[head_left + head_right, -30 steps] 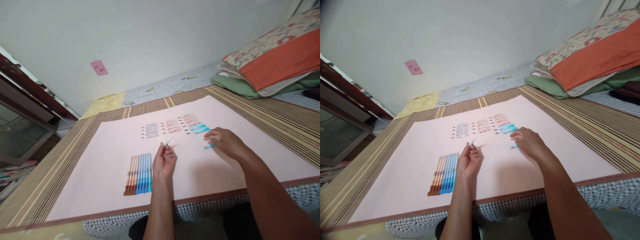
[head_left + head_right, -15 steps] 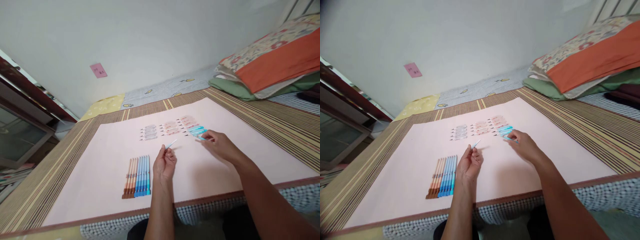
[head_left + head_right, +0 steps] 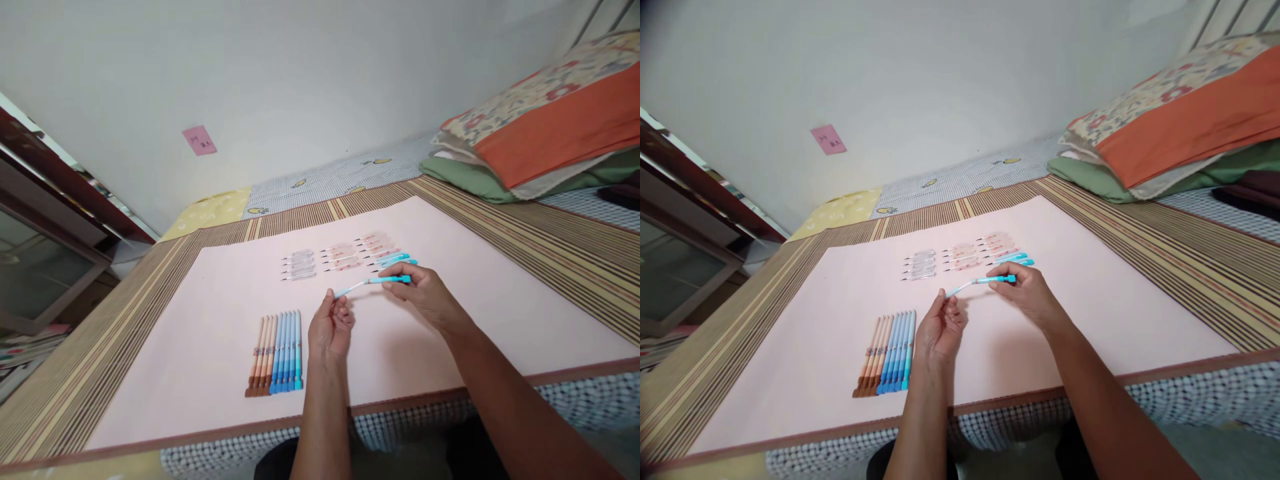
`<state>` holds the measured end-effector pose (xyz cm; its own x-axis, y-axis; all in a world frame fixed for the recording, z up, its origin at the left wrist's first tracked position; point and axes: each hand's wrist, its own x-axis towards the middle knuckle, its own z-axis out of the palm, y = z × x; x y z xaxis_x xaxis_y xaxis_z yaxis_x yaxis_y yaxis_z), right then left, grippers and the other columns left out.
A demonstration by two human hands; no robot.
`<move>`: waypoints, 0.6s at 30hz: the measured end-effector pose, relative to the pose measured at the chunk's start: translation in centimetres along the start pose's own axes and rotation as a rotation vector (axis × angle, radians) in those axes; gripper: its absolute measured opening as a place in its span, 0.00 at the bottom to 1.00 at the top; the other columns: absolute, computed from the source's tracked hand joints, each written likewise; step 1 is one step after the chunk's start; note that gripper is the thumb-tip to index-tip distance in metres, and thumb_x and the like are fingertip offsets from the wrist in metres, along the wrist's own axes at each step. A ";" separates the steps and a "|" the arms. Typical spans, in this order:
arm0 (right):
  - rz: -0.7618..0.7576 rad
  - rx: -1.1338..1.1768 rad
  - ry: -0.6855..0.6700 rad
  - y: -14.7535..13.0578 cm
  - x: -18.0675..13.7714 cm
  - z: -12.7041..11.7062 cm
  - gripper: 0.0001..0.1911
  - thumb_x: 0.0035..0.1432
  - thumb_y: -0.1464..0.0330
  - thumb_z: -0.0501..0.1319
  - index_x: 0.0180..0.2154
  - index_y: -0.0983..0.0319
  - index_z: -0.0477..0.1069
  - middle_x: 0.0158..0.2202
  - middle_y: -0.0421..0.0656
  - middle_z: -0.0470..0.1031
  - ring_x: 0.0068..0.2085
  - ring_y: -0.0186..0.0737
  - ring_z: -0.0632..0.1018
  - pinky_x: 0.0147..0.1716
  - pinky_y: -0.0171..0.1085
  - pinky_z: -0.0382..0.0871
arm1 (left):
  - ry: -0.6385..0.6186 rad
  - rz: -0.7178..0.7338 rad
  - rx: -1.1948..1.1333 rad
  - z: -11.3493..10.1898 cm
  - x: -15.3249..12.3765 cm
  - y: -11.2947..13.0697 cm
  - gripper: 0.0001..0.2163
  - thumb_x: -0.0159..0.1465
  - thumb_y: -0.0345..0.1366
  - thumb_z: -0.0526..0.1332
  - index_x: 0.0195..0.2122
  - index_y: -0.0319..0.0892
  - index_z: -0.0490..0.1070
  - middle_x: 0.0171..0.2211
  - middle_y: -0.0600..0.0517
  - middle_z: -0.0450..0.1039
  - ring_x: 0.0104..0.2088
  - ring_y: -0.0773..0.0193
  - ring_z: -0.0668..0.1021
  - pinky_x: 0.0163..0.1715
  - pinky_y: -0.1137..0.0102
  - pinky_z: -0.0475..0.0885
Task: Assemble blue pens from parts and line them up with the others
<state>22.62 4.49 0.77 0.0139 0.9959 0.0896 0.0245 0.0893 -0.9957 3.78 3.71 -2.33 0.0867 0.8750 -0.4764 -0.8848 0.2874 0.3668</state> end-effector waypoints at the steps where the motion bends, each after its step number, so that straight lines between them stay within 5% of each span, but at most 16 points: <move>1: -0.006 -0.009 -0.007 -0.2 -0.1 0.0 0.15 0.44 0.60 0.71 0.33 0.61 0.77 0.23 0.36 0.66 0.24 0.32 0.64 0.23 0.34 0.57 | 0.004 0.010 0.011 0.0 0.0 0.0 0.09 0.67 0.33 0.62 0.29 0.35 0.70 0.23 0.49 0.74 0.17 0.75 0.69 0.17 0.80 0.63; 18: -0.054 -0.022 -0.049 -0.3 -0.1 0.3 0.13 0.44 0.63 0.70 0.32 0.61 0.77 0.27 0.39 0.70 0.27 0.33 0.67 0.24 0.33 0.60 | -0.016 0.157 0.155 -0.2 0.0 -0.4 0.09 0.59 0.33 0.69 0.31 0.36 0.70 0.24 0.48 0.76 0.17 0.74 0.70 0.17 0.79 0.64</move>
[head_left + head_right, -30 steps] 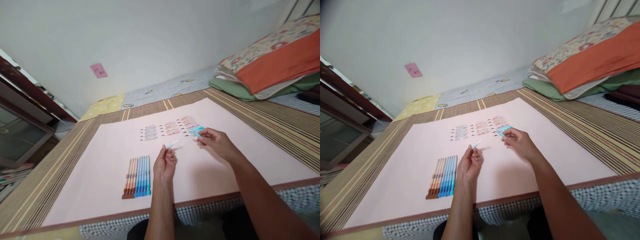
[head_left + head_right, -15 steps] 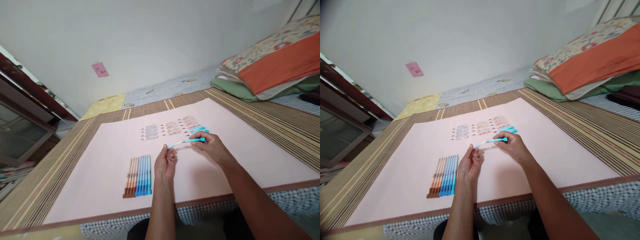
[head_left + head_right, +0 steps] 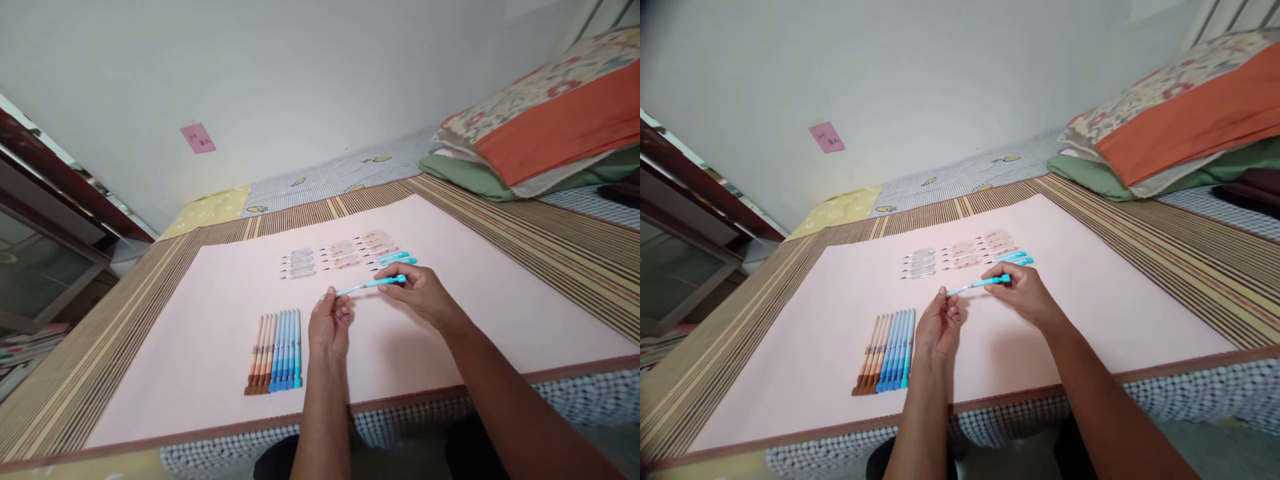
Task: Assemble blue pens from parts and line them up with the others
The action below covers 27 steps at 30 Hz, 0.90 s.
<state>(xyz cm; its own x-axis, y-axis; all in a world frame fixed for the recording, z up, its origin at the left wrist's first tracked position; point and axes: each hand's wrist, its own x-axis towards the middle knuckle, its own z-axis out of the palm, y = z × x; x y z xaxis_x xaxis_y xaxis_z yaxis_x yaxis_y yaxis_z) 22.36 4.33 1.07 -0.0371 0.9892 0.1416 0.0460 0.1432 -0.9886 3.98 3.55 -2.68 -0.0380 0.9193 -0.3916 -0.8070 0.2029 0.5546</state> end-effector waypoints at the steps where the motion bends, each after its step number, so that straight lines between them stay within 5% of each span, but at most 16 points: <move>1: -0.006 0.004 -0.001 0.0 0.0 0.1 0.12 0.44 0.63 0.70 0.32 0.61 0.77 0.27 0.39 0.70 0.27 0.33 0.67 0.24 0.33 0.60 | -0.008 0.010 0.008 0.0 0.0 0.0 0.09 0.59 0.33 0.70 0.31 0.36 0.71 0.24 0.48 0.76 0.17 0.74 0.70 0.17 0.79 0.64; 13: -0.060 -0.002 -0.025 1.2 0.1 1.0 0.10 0.46 0.65 0.70 0.33 0.61 0.78 0.25 0.39 0.73 0.26 0.34 0.69 0.24 0.34 0.63 | 0.019 0.054 0.137 0.6 -0.4 0.5 0.19 0.49 0.43 0.76 0.24 0.36 0.69 0.17 0.54 0.70 0.14 0.77 0.66 0.13 0.81 0.56; 27: -0.085 0.210 -0.089 2.8 -0.2 3.7 0.13 0.52 0.61 0.71 0.37 0.62 0.79 0.24 0.40 0.77 0.27 0.37 0.77 0.28 0.37 0.71 | -0.148 0.085 0.172 0.7 -0.8 0.4 0.17 0.45 0.41 0.77 0.26 0.36 0.72 0.20 0.53 0.74 0.18 0.76 0.69 0.19 0.80 0.62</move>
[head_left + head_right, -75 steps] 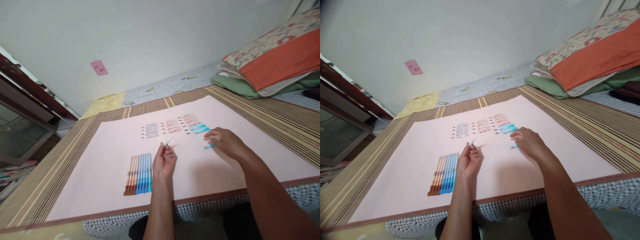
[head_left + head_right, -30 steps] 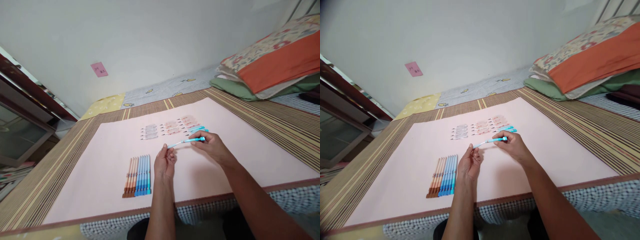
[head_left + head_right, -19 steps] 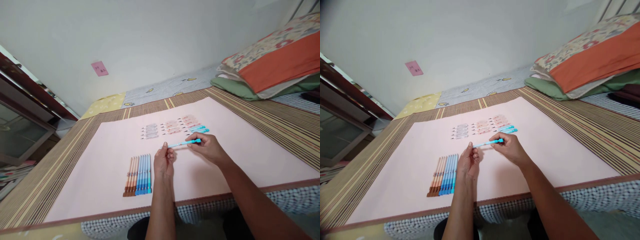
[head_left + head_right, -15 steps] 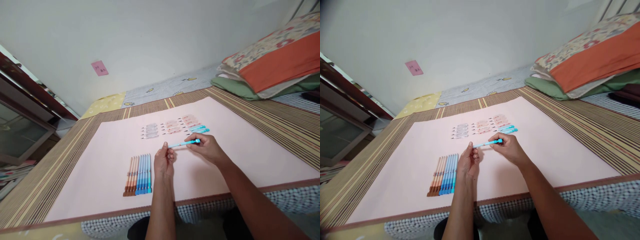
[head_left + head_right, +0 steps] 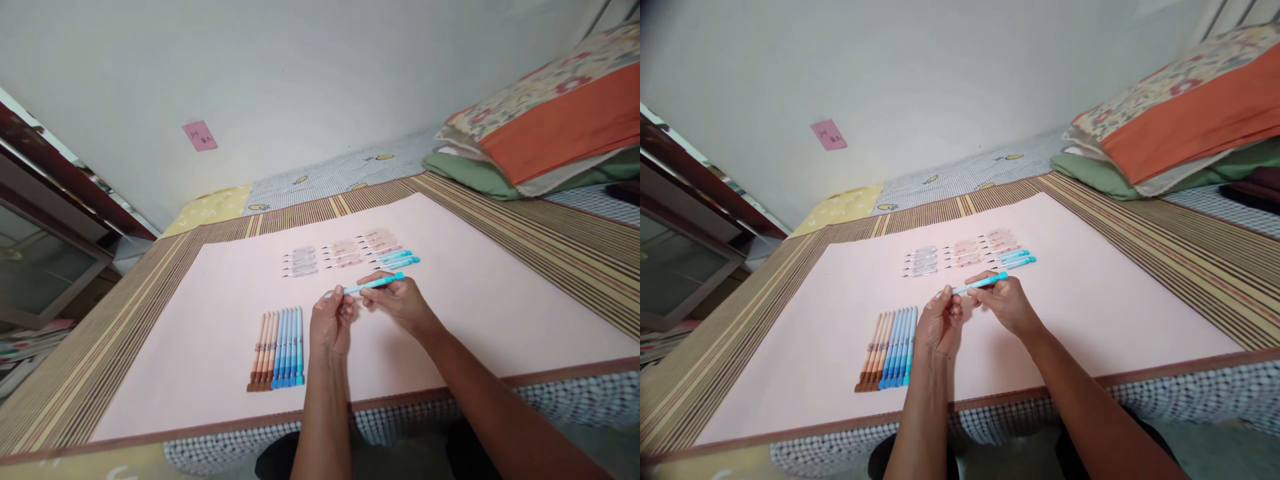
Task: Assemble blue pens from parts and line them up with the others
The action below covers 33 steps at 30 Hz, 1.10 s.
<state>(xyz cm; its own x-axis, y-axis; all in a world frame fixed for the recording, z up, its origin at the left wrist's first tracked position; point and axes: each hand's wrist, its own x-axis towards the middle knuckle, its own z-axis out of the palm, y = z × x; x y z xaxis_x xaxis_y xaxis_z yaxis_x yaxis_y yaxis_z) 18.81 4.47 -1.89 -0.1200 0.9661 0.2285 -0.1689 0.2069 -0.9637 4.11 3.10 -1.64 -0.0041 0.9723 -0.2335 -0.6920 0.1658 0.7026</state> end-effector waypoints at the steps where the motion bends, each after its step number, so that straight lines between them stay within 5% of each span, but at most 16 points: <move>1: 0.002 0.007 0.016 -0.1 0.0 0.0 0.13 0.52 0.61 0.71 0.37 0.62 0.79 0.23 0.40 0.76 0.26 0.37 0.76 0.28 0.37 0.70 | -0.016 0.010 -0.004 0.0 0.0 0.0 0.17 0.45 0.39 0.78 0.27 0.36 0.74 0.21 0.52 0.74 0.19 0.76 0.70 0.21 0.80 0.63; 9: 0.137 0.081 0.217 0.6 0.0 0.9 0.20 0.51 0.55 0.70 0.20 0.62 0.70 0.15 0.37 0.67 0.19 0.31 0.66 0.20 0.34 0.58 | -0.137 0.059 0.070 0.4 -0.8 0.3 0.16 0.42 0.31 0.77 0.33 0.37 0.79 0.25 0.53 0.74 0.26 0.73 0.73 0.29 0.76 0.66; 13: 0.152 0.076 0.270 0.6 0.1 1.4 0.22 0.50 0.53 0.70 0.19 0.62 0.67 0.15 0.36 0.66 0.19 0.31 0.64 0.21 0.35 0.57 | -0.152 0.055 0.067 0.8 -1.0 0.3 0.23 0.46 0.36 0.77 0.44 0.41 0.77 0.33 0.51 0.76 0.30 0.68 0.77 0.29 0.74 0.67; 18: 0.124 -0.038 0.314 0.5 0.0 1.5 0.22 0.48 0.53 0.71 0.20 0.61 0.68 0.15 0.36 0.66 0.19 0.32 0.64 0.21 0.35 0.58 | -0.035 -0.034 0.205 0.4 -0.5 0.0 0.23 0.55 0.56 0.68 0.25 0.36 0.72 0.20 0.51 0.70 0.19 0.69 0.71 0.21 0.73 0.61; 26: 0.165 0.046 0.326 0.3 0.0 1.4 0.22 0.50 0.54 0.70 0.19 0.60 0.66 0.14 0.35 0.62 0.18 0.30 0.61 0.19 0.35 0.53 | -0.027 0.318 0.394 0.7 -0.8 0.0 0.14 0.47 0.34 0.75 0.31 0.40 0.72 0.27 0.55 0.72 0.27 0.71 0.72 0.31 0.75 0.66; 30: 0.167 0.064 0.337 0.1 0.0 1.5 0.22 0.50 0.54 0.70 0.19 0.60 0.66 0.15 0.35 0.62 0.18 0.30 0.61 0.19 0.34 0.54 | -0.041 0.168 0.345 1.0 -0.9 -0.2 0.18 0.51 0.46 0.73 0.35 0.39 0.73 0.28 0.52 0.73 0.26 0.67 0.75 0.29 0.72 0.68; 33: 0.156 0.020 0.348 0.2 0.1 1.4 0.22 0.50 0.54 0.71 0.19 0.60 0.65 0.14 0.35 0.62 0.18 0.30 0.61 0.18 0.34 0.53 | -0.065 0.049 0.361 0.8 -0.8 -0.3 0.21 0.56 0.54 0.67 0.28 0.37 0.72 0.22 0.50 0.71 0.21 0.67 0.72 0.24 0.71 0.65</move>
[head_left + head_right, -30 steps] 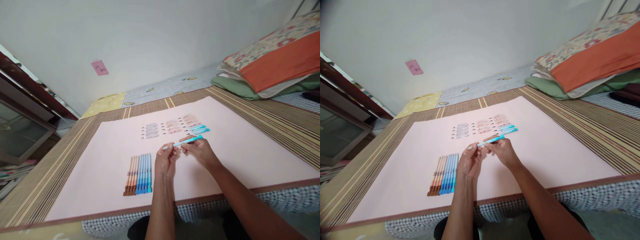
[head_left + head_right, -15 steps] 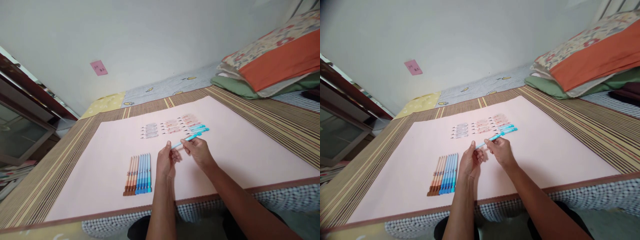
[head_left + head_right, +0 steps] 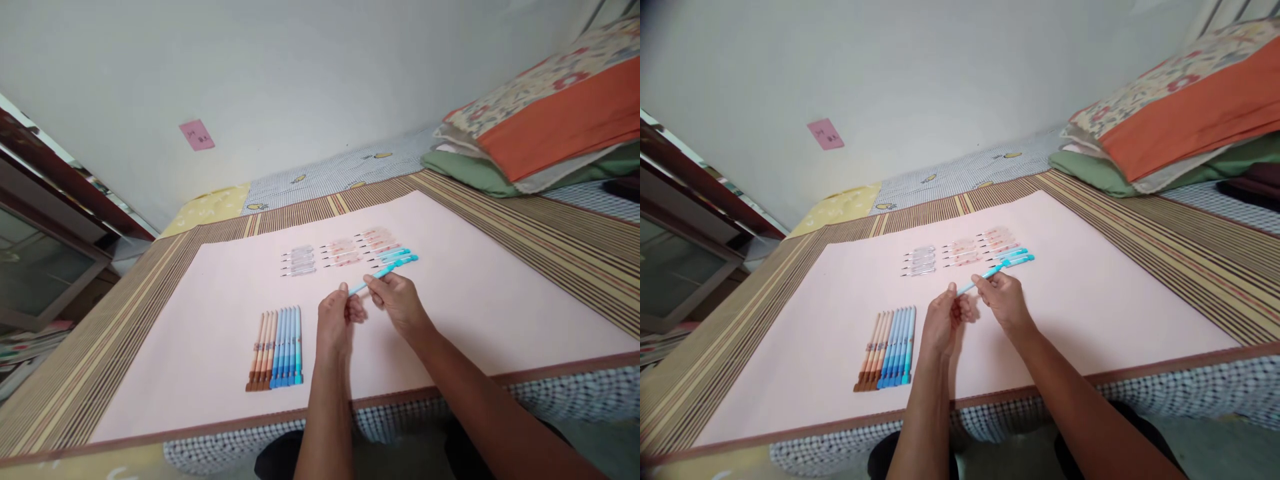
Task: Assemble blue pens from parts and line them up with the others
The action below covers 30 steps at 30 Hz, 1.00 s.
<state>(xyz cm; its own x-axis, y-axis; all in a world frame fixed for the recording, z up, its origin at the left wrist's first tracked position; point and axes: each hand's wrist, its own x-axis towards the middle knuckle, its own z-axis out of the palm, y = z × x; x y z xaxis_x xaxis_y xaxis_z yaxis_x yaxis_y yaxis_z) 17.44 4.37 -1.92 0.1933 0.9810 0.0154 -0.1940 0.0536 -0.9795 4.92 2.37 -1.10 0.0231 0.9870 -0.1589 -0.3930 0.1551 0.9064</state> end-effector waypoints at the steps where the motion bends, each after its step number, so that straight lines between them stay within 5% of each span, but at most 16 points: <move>1: -0.004 -0.008 0.003 0.0 0.0 0.0 0.22 0.49 0.54 0.71 0.19 0.60 0.65 0.14 0.35 0.62 0.18 0.30 0.60 0.18 0.34 0.53 | -0.005 0.011 0.026 0.0 0.0 0.0 0.21 0.57 0.53 0.67 0.26 0.37 0.71 0.20 0.51 0.69 0.20 0.67 0.71 0.24 0.71 0.64; 7: 0.032 0.076 -0.042 0.0 0.2 -0.2 0.23 0.51 0.55 0.70 0.19 0.60 0.64 0.14 0.34 0.59 0.18 0.29 0.59 0.18 0.35 0.51 | 0.045 0.276 0.196 0.1 -0.2 0.3 0.10 0.54 0.39 0.72 0.29 0.40 0.74 0.24 0.54 0.71 0.25 0.69 0.70 0.30 0.73 0.64; 15: 0.039 0.193 -0.314 0.2 0.5 -0.8 0.19 0.54 0.54 0.68 0.39 0.62 0.76 0.23 0.37 0.68 0.24 0.33 0.67 0.23 0.34 0.59 | -0.033 0.021 -0.130 -0.4 0.3 -0.1 0.16 0.51 0.43 0.72 0.23 0.41 0.66 0.16 0.58 0.63 0.17 0.73 0.64 0.21 0.74 0.59; 30: 0.109 0.322 -0.187 0.2 0.0 0.3 0.17 0.50 0.54 0.71 0.31 0.61 0.76 0.22 0.35 0.66 0.23 0.30 0.65 0.26 0.35 0.62 | 0.120 0.293 0.122 0.7 -0.5 0.3 0.10 0.54 0.39 0.72 0.31 0.41 0.74 0.24 0.52 0.76 0.24 0.67 0.75 0.29 0.73 0.67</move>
<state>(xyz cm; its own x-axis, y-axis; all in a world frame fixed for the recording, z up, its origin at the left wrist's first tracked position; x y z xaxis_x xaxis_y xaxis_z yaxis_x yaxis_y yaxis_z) 17.12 4.46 -2.01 -0.0179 0.9996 -0.0205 -0.5015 -0.0267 -0.8647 5.40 1.97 -0.48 -0.1860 0.9796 0.0764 -0.2541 -0.1230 0.9593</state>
